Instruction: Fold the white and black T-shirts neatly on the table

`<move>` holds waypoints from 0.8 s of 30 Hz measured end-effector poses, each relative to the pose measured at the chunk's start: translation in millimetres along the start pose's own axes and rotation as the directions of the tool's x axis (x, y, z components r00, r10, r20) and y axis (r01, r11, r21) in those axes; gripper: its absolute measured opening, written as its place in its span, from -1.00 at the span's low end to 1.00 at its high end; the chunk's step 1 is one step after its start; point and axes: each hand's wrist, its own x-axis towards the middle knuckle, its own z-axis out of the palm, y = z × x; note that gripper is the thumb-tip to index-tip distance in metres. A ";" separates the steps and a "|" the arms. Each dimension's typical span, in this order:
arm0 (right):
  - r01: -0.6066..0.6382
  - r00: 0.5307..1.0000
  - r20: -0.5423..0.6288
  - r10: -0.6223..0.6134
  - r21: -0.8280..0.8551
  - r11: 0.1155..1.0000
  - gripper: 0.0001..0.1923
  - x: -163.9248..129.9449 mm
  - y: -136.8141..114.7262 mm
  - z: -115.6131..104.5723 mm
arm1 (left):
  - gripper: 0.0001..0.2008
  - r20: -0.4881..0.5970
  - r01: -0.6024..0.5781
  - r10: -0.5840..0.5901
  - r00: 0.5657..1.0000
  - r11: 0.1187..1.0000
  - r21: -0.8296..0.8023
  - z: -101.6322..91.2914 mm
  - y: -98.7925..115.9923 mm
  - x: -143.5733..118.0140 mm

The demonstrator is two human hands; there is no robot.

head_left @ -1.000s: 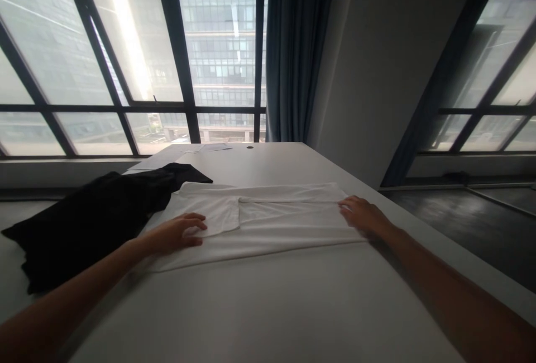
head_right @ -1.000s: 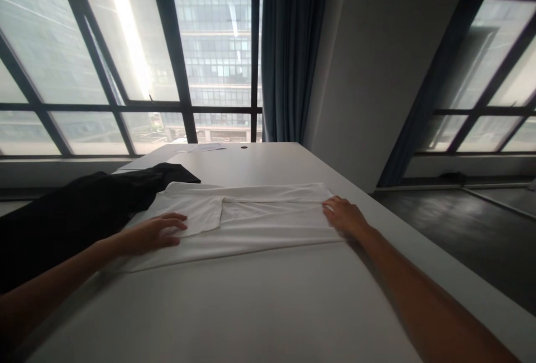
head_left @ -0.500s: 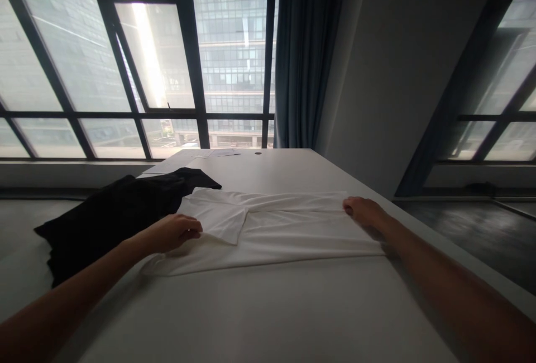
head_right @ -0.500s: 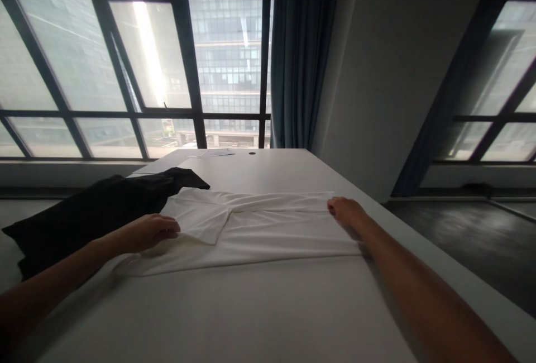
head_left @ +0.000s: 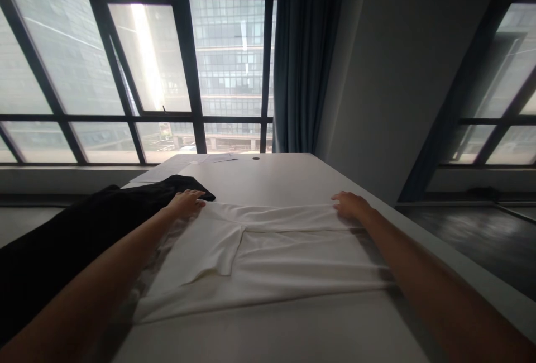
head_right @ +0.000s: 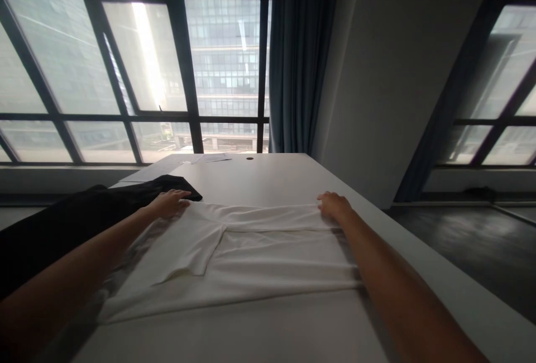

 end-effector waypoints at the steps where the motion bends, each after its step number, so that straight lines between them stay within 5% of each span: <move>1: -0.007 1.000 0.000 0.007 -0.006 1.000 -0.58 4.4 2.1 5.4 | -0.60 0.003 -0.006 0.006 1.000 1.000 0.009 3.4 -3.4 6.1; 8: 0.015 0.987 0.156 -0.026 0.069 0.998 -0.77 28.5 29.7 15.5 | -0.82 0.021 -0.061 0.060 0.998 0.997 0.057 0.0 -26.9 30.0; 15: -0.047 0.989 -0.140 0.036 -0.081 0.996 -0.66 14.0 1.7 19.5 | -0.73 -0.083 0.081 -0.062 0.995 0.964 0.252 -0.9 -4.1 18.1; 18: 0.064 0.983 -0.170 -0.069 -0.034 0.997 -0.58 1.4 -12.3 26.4 | -0.64 -0.066 0.038 -0.025 0.997 0.979 0.202 4.5 26.3 -10.1; 21: 0.223 0.974 -0.048 -0.219 0.088 0.971 -0.47 -13.1 -17.3 33.7 | -0.47 0.044 -0.084 0.082 0.996 0.995 0.059 15.3 58.4 -62.2; 24: 0.175 0.980 0.065 -0.187 0.157 0.972 -0.39 -28.7 -12.1 41.0 | -0.24 0.188 -0.153 0.159 0.969 0.987 -0.046 33.6 84.0 -125.5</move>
